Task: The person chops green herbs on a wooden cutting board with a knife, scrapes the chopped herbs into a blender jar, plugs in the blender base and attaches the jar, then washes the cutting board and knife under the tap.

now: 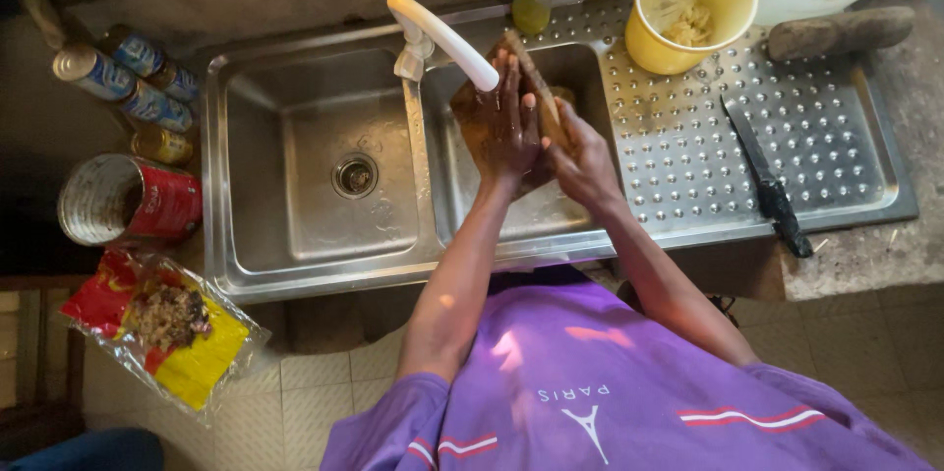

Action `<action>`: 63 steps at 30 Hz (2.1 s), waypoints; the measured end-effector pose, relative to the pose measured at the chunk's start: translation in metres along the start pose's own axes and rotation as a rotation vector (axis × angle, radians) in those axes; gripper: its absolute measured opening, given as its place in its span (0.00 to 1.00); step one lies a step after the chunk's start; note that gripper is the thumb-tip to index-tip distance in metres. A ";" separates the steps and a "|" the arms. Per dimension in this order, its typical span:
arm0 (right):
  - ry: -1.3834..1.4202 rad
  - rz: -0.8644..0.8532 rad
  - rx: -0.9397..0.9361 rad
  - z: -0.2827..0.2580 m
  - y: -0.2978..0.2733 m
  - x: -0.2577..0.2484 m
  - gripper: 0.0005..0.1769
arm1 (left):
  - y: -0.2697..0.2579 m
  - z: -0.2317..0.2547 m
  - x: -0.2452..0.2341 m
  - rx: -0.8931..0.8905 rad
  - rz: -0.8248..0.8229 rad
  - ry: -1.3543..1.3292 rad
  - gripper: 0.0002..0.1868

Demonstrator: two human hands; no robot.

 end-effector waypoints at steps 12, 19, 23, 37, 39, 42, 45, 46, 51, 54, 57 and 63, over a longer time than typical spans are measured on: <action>0.103 -0.044 0.036 -0.001 0.005 -0.002 0.35 | -0.045 -0.044 0.043 -0.600 -0.364 -0.012 0.36; 0.181 -0.069 -0.001 0.005 -0.005 -0.001 0.35 | 0.003 -0.095 0.037 -0.586 -0.430 0.123 0.32; 0.201 -0.036 0.096 0.013 -0.011 -0.014 0.35 | -0.028 -0.161 0.070 -0.634 -0.276 -0.014 0.26; 0.256 -0.017 0.098 0.019 -0.002 0.001 0.33 | 0.034 -0.025 0.033 -0.104 -0.324 -0.193 0.27; 0.330 -0.015 0.051 0.019 -0.004 0.005 0.33 | 0.048 -0.002 0.021 0.146 -0.397 -0.113 0.25; 0.455 0.011 0.117 0.028 -0.009 0.007 0.33 | 0.047 -0.013 0.015 0.106 -0.471 -0.383 0.25; 0.569 0.064 0.252 0.045 -0.012 0.005 0.34 | 0.003 -0.083 0.012 -0.390 -0.666 -0.289 0.31; 0.605 0.088 0.220 0.048 -0.011 0.001 0.34 | -0.003 -0.098 0.007 -0.326 -0.597 -0.131 0.28; 0.778 0.181 0.289 0.097 0.001 -0.009 0.28 | -0.063 -0.156 0.008 -0.945 -0.187 -0.693 0.42; 0.764 0.164 0.354 0.130 0.021 0.002 0.25 | -0.097 -0.151 0.012 -1.401 -0.247 -1.128 0.38; 0.379 0.116 0.217 0.126 0.047 0.019 0.24 | -0.087 -0.138 -0.018 -1.306 -0.131 -0.989 0.40; -0.649 0.139 -0.124 0.032 0.080 0.105 0.38 | -0.071 -0.096 -0.058 -1.246 0.011 -0.950 0.34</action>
Point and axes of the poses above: each hand's wrist, its own y-axis towards the middle knuckle, its own x-axis out of the palm, z = x × y, the point moved 7 cm from there along y, towards the middle knuckle
